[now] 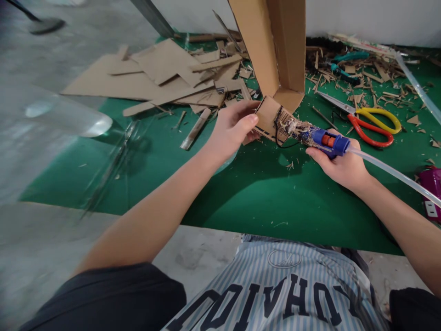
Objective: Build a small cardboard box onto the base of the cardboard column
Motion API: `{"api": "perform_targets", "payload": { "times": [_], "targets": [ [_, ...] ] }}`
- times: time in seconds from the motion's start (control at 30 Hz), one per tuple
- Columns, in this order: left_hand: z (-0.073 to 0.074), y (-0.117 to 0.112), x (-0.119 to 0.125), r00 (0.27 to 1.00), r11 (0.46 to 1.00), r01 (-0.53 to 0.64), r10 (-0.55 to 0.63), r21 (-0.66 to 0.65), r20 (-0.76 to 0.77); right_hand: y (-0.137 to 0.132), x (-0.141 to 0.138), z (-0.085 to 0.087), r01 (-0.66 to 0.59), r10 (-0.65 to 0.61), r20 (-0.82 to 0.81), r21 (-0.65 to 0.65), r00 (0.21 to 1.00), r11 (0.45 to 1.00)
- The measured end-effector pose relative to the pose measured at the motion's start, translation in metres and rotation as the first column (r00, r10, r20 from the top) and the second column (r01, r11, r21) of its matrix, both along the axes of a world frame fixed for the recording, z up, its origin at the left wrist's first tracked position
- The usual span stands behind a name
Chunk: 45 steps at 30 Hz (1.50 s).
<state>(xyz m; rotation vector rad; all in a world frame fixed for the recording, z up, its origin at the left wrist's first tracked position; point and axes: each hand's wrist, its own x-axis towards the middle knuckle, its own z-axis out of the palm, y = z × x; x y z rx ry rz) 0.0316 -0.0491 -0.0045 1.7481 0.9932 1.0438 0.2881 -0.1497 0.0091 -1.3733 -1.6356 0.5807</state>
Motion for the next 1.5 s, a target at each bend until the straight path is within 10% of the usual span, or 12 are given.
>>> {"api": "perform_targets", "payload": {
  "times": [1.5],
  "targets": [
    [0.017,-0.009,0.004,0.994,0.991,0.107,-0.109,-0.074,-0.021,0.002,0.006,-0.013,0.036,-0.026,-0.104,0.093,0.994,0.995]
  ]
}}
